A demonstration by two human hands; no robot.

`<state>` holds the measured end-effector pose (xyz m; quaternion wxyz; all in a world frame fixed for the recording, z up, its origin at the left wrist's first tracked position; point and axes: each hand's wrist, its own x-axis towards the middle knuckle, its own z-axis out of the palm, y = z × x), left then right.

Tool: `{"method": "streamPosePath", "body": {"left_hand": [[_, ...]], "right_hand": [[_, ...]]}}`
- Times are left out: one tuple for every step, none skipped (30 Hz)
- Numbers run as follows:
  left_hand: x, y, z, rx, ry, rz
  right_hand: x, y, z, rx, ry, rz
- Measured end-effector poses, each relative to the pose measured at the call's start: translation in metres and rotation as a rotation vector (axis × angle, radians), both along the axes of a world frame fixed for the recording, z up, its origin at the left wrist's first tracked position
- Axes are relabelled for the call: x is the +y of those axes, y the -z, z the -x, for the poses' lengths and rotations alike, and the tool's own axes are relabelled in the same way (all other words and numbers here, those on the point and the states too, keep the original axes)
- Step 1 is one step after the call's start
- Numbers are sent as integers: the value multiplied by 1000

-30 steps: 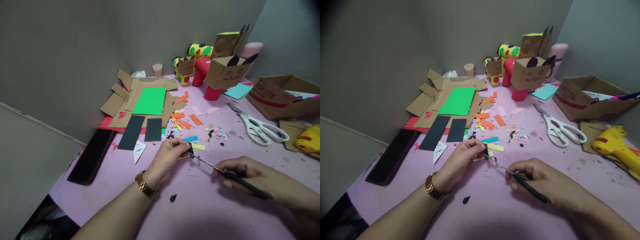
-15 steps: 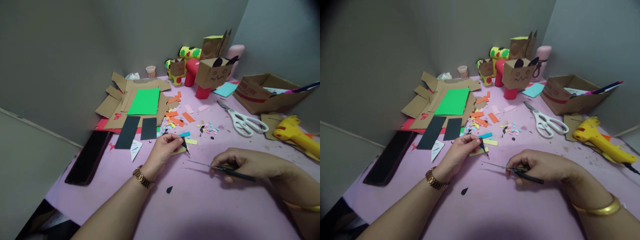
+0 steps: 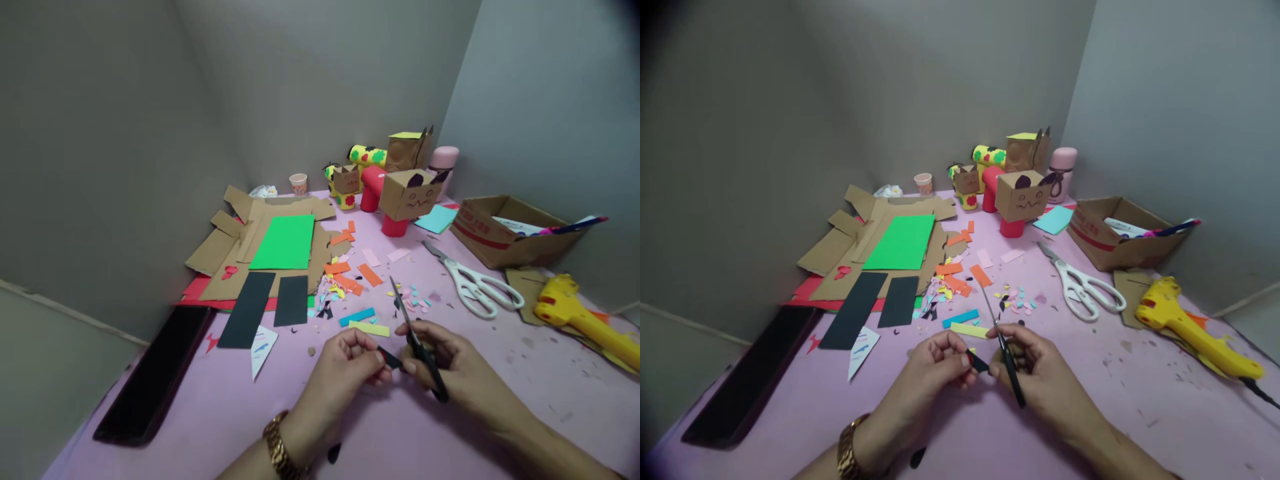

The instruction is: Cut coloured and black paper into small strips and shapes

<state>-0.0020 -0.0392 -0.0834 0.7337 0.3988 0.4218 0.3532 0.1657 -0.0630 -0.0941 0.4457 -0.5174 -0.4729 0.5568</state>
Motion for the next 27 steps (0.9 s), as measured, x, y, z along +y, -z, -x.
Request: {"method": "streamPosePath", "body": {"left_hand": [[-1, 1, -1, -11, 0, 15], [-1, 4, -1, -19, -1, 33], [0, 7, -1, -26, -3, 51], [1, 11, -1, -30, -6, 67], [2, 15, -1, -33, -4, 80], [4, 20, -1, -39, 0, 90], [5, 25, -1, -49, 10, 98], [7, 30, -1, -60, 18, 101], [8, 33, -1, -71, 25, 97], [8, 35, -1, -77, 31, 90], [8, 36, -1, -79, 35, 82], [7, 35, -1, -79, 36, 74], [6, 33, -1, -78, 38, 69], [5, 31, -2, -78, 36, 62], [4, 27, -2, -83, 33, 52], [2, 24, -3, -92, 26, 37], [1, 22, -3, -100, 19, 20], [0, 20, -4, -101, 16, 4], [0, 19, -5, -99, 18, -8], [-1, 19, -5, -88, 23, -14], [-1, 20, -6, -68, 37, -14], [-1, 20, -6, -41, 55, -19], [-1, 21, -6, -11, 75, -31], [-1, 21, -6, 22, 94, -53], [-1, 21, -5, 59, 114, -79], [-1, 20, -5, 99, 142, -105], [-2, 19, -4, 136, 174, -127]], "right_hand": [[0, 1, 0, 3, -6, 18], [1, 2, -1, 6, -10, 30], [2, 3, -2, 15, -7, 36], [3, 4, -3, 28, 0, 32], [4, 5, -4, 42, 9, 23], [4, 6, -5, 55, 14, 10], [4, 7, -5, 61, 12, 0], [4, 7, -5, 57, 8, -8], [4, 7, -4, 48, 11, -17], [3, 6, -3, 36, 21, -28], [2, 5, -2, 25, 32, -41], [1, 4, -1, 14, 40, -54], [0, 3, 0, 3, 37, -62], [-1, 3, 1, -8, 27, -65], [-2, 3, 1, -19, 15, -62], [-2, 4, 1, -25, 4, -60], [-2, 6, 1, -28, 1, -61], [-2, 7, 0, -31, 3, -67], [-2, 8, -2, -39, 0, -72], [-1, 10, -5, -51, -10, -73], [0, 11, -7, -67, -28, -72], [1, 11, -10, -81, -47, -72], [1, 10, -12, -90, -66, -75], [2, 9, -13, -91, -76, -83], [2, 7, -13, -85, -70, -96], [2, 5, -12, -75, -54, -110], [1, 2, -10, -64, -35, -120]]}}
